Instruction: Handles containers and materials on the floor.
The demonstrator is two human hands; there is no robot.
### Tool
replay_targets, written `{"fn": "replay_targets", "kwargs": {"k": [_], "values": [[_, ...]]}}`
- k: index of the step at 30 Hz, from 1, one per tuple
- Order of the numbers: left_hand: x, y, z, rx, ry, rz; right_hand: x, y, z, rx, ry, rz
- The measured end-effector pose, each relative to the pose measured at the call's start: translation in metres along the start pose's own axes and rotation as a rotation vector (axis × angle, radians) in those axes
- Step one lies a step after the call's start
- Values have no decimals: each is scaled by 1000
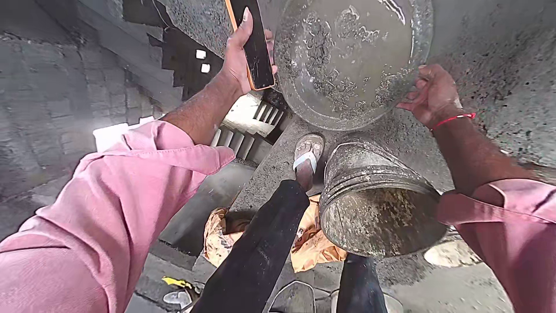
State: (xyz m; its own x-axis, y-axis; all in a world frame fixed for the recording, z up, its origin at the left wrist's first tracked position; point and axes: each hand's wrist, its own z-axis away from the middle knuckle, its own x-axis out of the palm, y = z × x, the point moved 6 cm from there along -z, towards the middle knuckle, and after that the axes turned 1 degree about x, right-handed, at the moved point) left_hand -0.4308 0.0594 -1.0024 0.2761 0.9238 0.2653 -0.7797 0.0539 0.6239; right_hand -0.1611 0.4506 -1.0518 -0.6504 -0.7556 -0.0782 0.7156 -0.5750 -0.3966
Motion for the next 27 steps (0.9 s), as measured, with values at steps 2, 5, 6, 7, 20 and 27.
{"fn": "replay_targets", "kwargs": {"k": [2, 5, 6, 7, 20, 27], "values": [[-3, -3, 1, -19, -15, 22, -1, 0, -1, -11, -12, 16], [-6, -3, 4, -34, -16, -10, 2, -6, 1, -45, -60, 67], [-6, -4, 7, -45, 5, -9, 2, -8, 3, -60, -67, 80], [-6, -3, 12, -54, 25, 0, 3, -10, 6, -70, -74, 106], [-3, 34, 249, -292, -199, -168, -53, -44, 197, -380, -252, 32], [-29, -28, 561, -876, -62, -258, -224, 157, 358, -381, 395, 611]]}}
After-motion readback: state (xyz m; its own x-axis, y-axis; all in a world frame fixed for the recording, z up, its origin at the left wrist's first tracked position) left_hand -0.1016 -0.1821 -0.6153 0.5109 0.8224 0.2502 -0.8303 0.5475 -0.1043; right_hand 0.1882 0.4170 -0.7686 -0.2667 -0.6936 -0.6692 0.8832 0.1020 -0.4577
